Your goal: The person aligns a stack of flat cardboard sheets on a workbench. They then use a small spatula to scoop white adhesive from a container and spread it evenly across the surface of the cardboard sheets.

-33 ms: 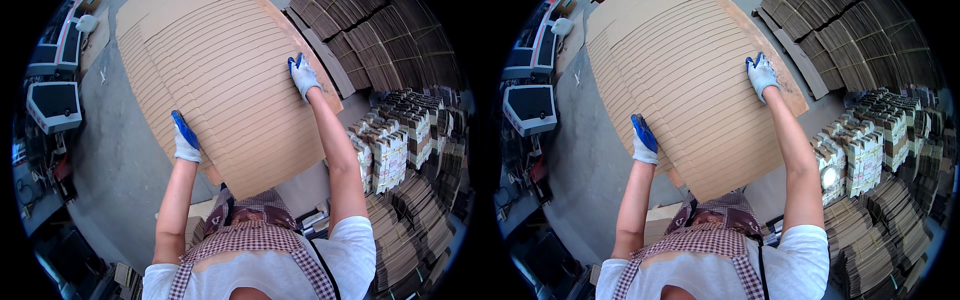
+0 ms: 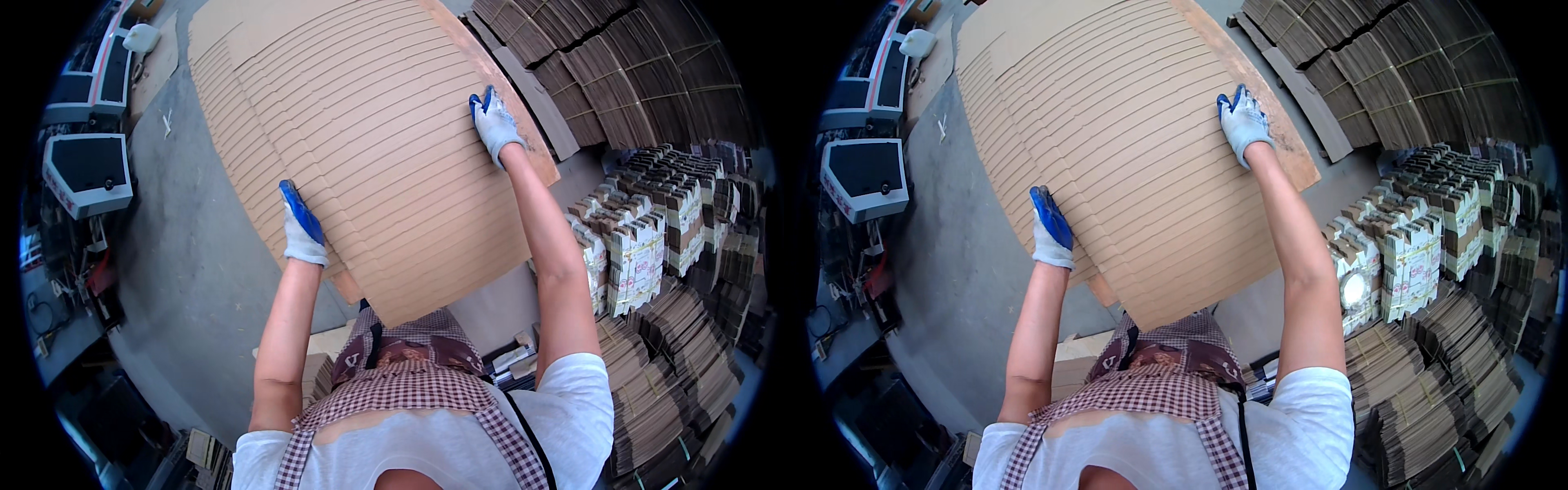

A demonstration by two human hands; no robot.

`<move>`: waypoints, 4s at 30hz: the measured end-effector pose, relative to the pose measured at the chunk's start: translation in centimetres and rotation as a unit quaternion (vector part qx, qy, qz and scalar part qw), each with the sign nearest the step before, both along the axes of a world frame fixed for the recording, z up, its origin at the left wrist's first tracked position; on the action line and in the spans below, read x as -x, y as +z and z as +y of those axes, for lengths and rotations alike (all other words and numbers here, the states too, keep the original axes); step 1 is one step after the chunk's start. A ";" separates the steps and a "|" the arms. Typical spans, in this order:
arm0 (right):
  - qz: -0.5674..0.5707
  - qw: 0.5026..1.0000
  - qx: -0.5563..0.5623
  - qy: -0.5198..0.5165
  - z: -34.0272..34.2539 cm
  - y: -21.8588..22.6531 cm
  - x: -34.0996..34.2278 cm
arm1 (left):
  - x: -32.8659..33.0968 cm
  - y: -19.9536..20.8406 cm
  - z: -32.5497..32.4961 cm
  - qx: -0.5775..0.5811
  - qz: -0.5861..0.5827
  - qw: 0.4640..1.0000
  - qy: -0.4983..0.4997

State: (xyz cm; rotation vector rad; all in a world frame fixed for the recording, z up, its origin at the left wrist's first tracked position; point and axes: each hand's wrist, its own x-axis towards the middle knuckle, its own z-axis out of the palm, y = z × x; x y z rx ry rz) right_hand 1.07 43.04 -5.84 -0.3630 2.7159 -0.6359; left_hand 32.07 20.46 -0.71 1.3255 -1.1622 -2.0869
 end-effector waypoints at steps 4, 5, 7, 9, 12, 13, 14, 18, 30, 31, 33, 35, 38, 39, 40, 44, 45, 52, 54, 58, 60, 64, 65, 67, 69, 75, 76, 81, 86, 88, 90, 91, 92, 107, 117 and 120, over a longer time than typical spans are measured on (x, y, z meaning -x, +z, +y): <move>0.052 0.995 -0.071 0.047 0.7 0.3 -0.1 | 0.0 0.2 -0.2 -0.012 0.010 1.000 0.004; 0.056 0.996 -0.045 0.056 1.0 0.4 0.1 | -0.2 -0.2 -0.5 -0.013 0.012 1.000 0.006; 0.066 0.995 0.005 0.070 2.1 0.7 0.8 | -0.4 -0.8 -1.0 -0.012 0.016 1.000 0.004; 0.062 0.995 0.043 0.062 2.7 1.0 0.9 | -0.6 -1.1 -1.3 -0.009 0.019 1.000 -0.001; 0.038 0.995 0.080 0.044 3.5 1.7 1.0 | -0.8 -1.2 -1.2 0.003 0.006 1.000 0.003; 0.028 0.995 0.090 0.037 3.7 1.8 1.1 | -0.8 -1.1 -1.1 0.013 0.000 1.000 -0.003; 0.018 0.994 0.107 0.028 3.9 1.5 1.4 | -0.7 -1.1 -1.0 0.018 -0.007 1.000 -0.003; 0.000 0.984 0.180 -0.008 4.6 0.1 2.3 | -0.4 -0.4 -1.0 0.023 -0.028 0.999 -0.005; -0.108 0.960 0.255 -0.033 5.0 -0.5 2.1 | -1.0 -1.6 -1.4 0.039 -0.016 0.999 -0.027; -0.114 0.961 0.250 -0.031 5.0 -0.5 1.9 | -1.1 -1.8 -1.4 0.049 -0.021 0.998 -0.027; -0.090 0.961 0.259 -0.033 5.0 -0.6 1.9 | -0.9 -1.2 -1.0 0.036 -0.021 0.999 -0.031; -0.039 0.970 0.238 -0.017 5.0 -0.8 2.0 | -0.7 -1.3 -0.7 0.032 -0.019 0.999 -0.035; 0.056 0.982 0.177 0.035 4.2 -1.2 1.8 | -1.2 -2.1 -1.3 0.045 -0.017 0.998 -0.033; 0.076 0.982 0.165 0.050 4.3 -1.2 1.8 | -1.0 -2.1 -1.1 0.048 -0.019 0.998 -0.030; 0.096 0.981 0.154 0.064 4.4 -1.1 1.8 | -0.9 -2.0 -1.1 0.050 -0.020 0.998 -0.026; 0.254 0.952 0.036 0.165 4.5 -1.4 1.9 | -1.4 -2.5 -1.3 0.051 -0.012 0.998 -0.044; 0.278 0.943 0.043 0.176 4.7 -1.7 1.9 | -0.9 -1.7 -0.9 0.037 -0.009 0.998 -0.048; 0.320 0.923 0.056 0.206 4.8 -1.7 2.5 | -0.4 -0.8 -0.2 -0.003 0.038 0.999 -0.025; 0.316 0.924 0.070 0.206 4.8 -1.6 2.4 | -0.5 -0.8 0.0 0.020 0.023 0.999 -0.020; 0.316 0.924 0.067 0.203 4.4 -1.4 2.3 | -1.0 -2.0 -0.7 0.068 0.007 0.997 -0.023; 0.312 0.927 0.051 0.200 4.4 -1.5 2.3 | -1.1 -2.0 -0.7 0.071 0.004 0.997 -0.025; 0.321 0.922 0.054 0.211 5.0 -2.2 2.4 | 0.2 0.3 0.2 -0.007 0.015 1.000 -0.021; 0.313 0.924 0.055 0.212 5.3 -2.4 2.3 | 0.3 0.6 0.2 -0.040 0.021 0.999 -0.021; 0.280 0.939 0.057 0.190 4.8 -2.0 2.0 | -1.0 -0.6 -0.6 0.012 0.005 1.000 -0.016; 0.243 0.954 0.085 0.156 4.1 -1.1 1.8 | -2.8 -3.3 -1.8 0.062 -0.008 0.998 -0.011; 0.088 0.980 0.178 -0.002 3.4 -1.4 2.6 | -1.2 -2.3 -1.5 0.397 -0.158 0.892 -0.149; 0.057 0.988 0.141 0.022 3.0 -1.2 2.4 | -1.6 -2.6 -1.7 0.413 -0.179 0.878 -0.163; 0.070 0.993 0.092 0.022 2.1 -0.6 0.4 | -2.2 -3.2 -1.4 0.490 -0.260 0.807 -0.203; 0.115 0.983 0.136 0.039 2.3 -1.8 -0.2 | -2.1 -3.8 -1.4 0.495 -0.255 0.810 -0.182; 0.136 0.979 0.144 0.048 2.3 -2.1 0.0 | -2.0 -3.8 -1.5 0.497 -0.261 0.806 -0.187; 0.082 0.980 0.182 -0.001 2.2 -1.5 0.4 | -2.0 -3.5 -1.6 0.501 -0.270 0.799 -0.195; 0.056 0.978 0.200 -0.025 2.0 -1.0 0.6 | -1.9 -3.4 -1.7 0.484 -0.254 0.816 -0.188; 0.072 0.978 0.194 -0.021 1.7 -1.0 1.0 | -1.9 -3.2 -1.8 0.466 -0.239 0.833 -0.180; 0.186 0.956 0.187 0.127 1.8 -3.3 2.5 | -1.5 -3.2 -2.7 0.497 -0.274 0.786 -0.243; 0.060 0.991 0.114 -0.022 7.2 -0.7 -0.1 | -4.9 -2.8 0.9 0.353 -0.191 0.908 -0.116; 0.044 0.993 0.100 -0.048 11.1 -0.7 -1.8 | -9.2 -3.8 5.1 0.201 -0.177 0.962 -0.047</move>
